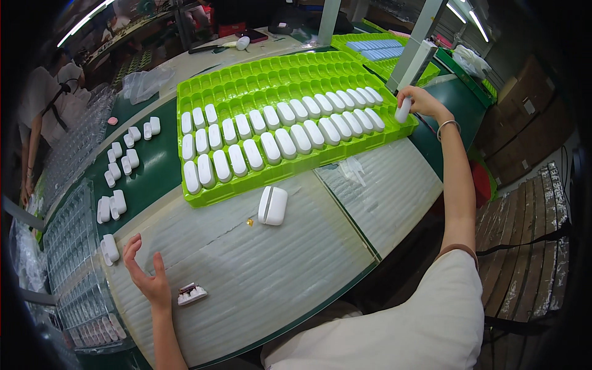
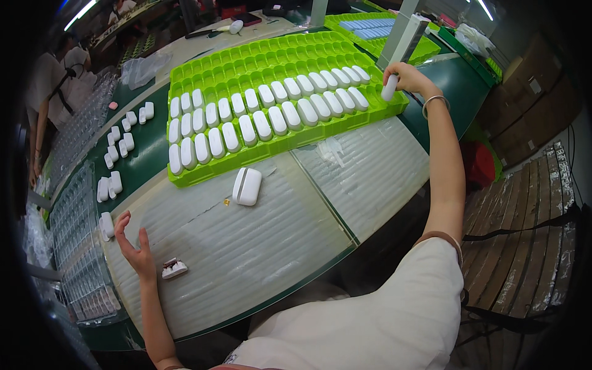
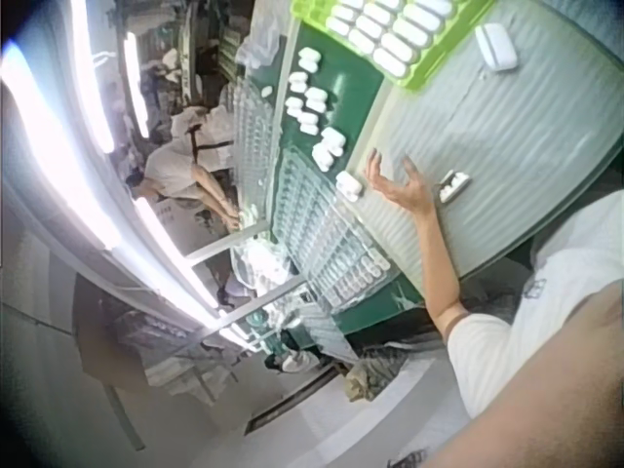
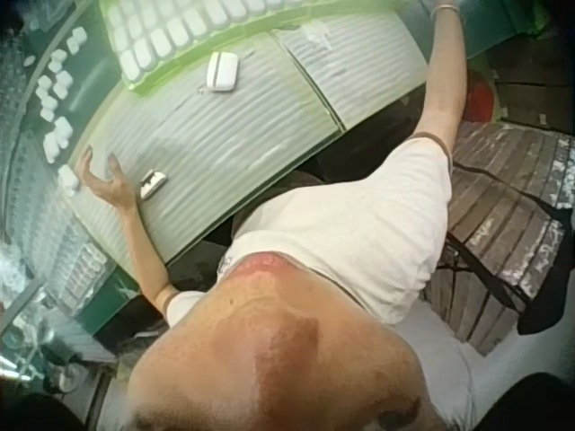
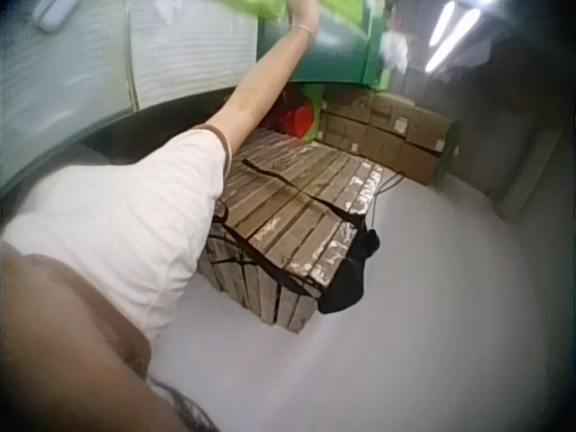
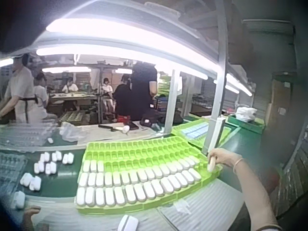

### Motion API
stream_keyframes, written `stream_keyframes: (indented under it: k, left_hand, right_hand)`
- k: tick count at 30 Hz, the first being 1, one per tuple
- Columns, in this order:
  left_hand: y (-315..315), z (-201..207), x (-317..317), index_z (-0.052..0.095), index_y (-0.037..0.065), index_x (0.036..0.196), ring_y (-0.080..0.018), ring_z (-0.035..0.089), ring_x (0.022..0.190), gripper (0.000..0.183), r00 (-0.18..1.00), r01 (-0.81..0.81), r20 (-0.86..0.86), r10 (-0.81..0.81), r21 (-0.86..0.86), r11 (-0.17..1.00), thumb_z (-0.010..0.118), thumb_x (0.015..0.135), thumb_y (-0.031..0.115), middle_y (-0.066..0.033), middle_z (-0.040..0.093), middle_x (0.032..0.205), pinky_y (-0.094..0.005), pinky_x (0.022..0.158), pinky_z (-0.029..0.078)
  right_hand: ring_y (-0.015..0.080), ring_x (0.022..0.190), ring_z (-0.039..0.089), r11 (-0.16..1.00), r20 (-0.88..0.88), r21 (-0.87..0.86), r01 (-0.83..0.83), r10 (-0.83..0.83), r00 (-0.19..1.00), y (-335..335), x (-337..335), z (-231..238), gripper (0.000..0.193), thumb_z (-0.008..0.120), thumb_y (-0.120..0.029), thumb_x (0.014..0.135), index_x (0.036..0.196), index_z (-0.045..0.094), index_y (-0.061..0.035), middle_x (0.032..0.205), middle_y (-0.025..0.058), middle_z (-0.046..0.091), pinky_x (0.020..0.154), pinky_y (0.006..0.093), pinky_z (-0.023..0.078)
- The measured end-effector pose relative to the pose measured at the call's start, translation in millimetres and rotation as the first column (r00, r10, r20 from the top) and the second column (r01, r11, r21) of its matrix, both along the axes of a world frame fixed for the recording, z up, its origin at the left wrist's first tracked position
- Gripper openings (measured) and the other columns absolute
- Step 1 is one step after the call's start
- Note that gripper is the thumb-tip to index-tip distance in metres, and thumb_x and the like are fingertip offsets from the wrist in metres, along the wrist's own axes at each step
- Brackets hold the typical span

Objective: The person assembles white wireless earbud cases by hand. They pick up a case, open it, insert a small internal component, close the case, and place it into a green tray. This process is repeated for multiple units on a factory assembly line.

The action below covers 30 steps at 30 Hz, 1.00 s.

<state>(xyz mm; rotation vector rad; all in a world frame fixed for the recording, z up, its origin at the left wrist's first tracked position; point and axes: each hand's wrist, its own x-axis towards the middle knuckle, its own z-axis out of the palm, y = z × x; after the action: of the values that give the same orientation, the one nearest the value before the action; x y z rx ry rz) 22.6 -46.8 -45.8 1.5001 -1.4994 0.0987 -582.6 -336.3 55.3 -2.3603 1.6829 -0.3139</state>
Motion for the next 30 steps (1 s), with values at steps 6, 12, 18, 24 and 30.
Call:
stream_keyframes:
  k: [6,12,18,24,30]
  left_hand:
    - [-1,-3,-2,0.047,0.003,0.106,-0.0278,0.046,0.111,0.033,1.000,0.007,-0.015,-0.007,-0.002,1.000,0.058,0.075,0.001,-0.0146,0.051,0.116,-0.0384,0.097,0.032]
    - [-6,2,-6,0.048,0.003,0.104,-0.0277,0.047,0.109,0.032,1.000,0.006,-0.006,-0.006,-0.008,1.000,0.059,0.075,0.001,-0.0146,0.051,0.115,-0.0370,0.097,0.033]
    - [6,16,8,0.051,0.004,0.100,-0.0259,0.048,0.106,0.028,0.998,-0.029,0.059,0.031,-0.033,0.999,0.060,0.074,0.001,-0.0139,0.052,0.112,-0.0350,0.093,0.036]
    - [12,60,20,0.056,0.009,0.092,-0.0251,0.050,0.103,0.023,0.996,0.021,0.089,-0.021,0.004,1.000,0.067,0.073,0.015,-0.0066,0.056,0.104,-0.0397,0.094,0.032]
    - [79,62,180,0.061,0.007,0.091,-0.0283,0.058,0.091,0.021,0.827,-0.508,0.346,0.444,0.122,0.853,0.064,0.077,0.022,-0.0106,0.061,0.096,-0.0375,0.082,0.043]
  right_hand:
    - [0.0152,0.096,0.053,0.967,0.065,0.237,-0.091,0.077,0.995,-13,21,-17,0.030,0.055,0.019,0.064,0.084,0.060,-0.0023,0.100,0.0050,0.058,0.084,0.0319,0.045]
    - [0.0151,0.087,0.057,0.993,0.292,0.117,-0.020,-0.015,0.956,-9,38,-38,0.040,0.043,0.018,0.070,0.099,0.060,-0.0039,0.103,0.0063,0.060,0.075,0.0267,0.047]
    - [0.0161,0.093,0.056,0.988,0.229,0.139,0.064,-0.095,0.969,-5,58,-46,0.040,0.041,0.009,0.072,0.106,0.060,-0.0006,0.102,0.0067,0.062,0.079,0.0257,0.044]
    - [0.0207,0.115,0.047,0.970,0.309,-0.229,-0.086,0.156,0.938,-28,7,-70,0.035,0.039,-0.002,0.089,0.124,0.046,-0.0003,0.125,0.0119,0.049,0.096,0.0318,0.036]
    - [0.0210,0.115,0.047,0.946,0.428,-0.147,-0.290,0.325,0.843,49,176,-42,0.034,0.040,-0.004,0.090,0.124,0.045,-0.0017,0.128,0.0108,0.046,0.095,0.0337,0.037]
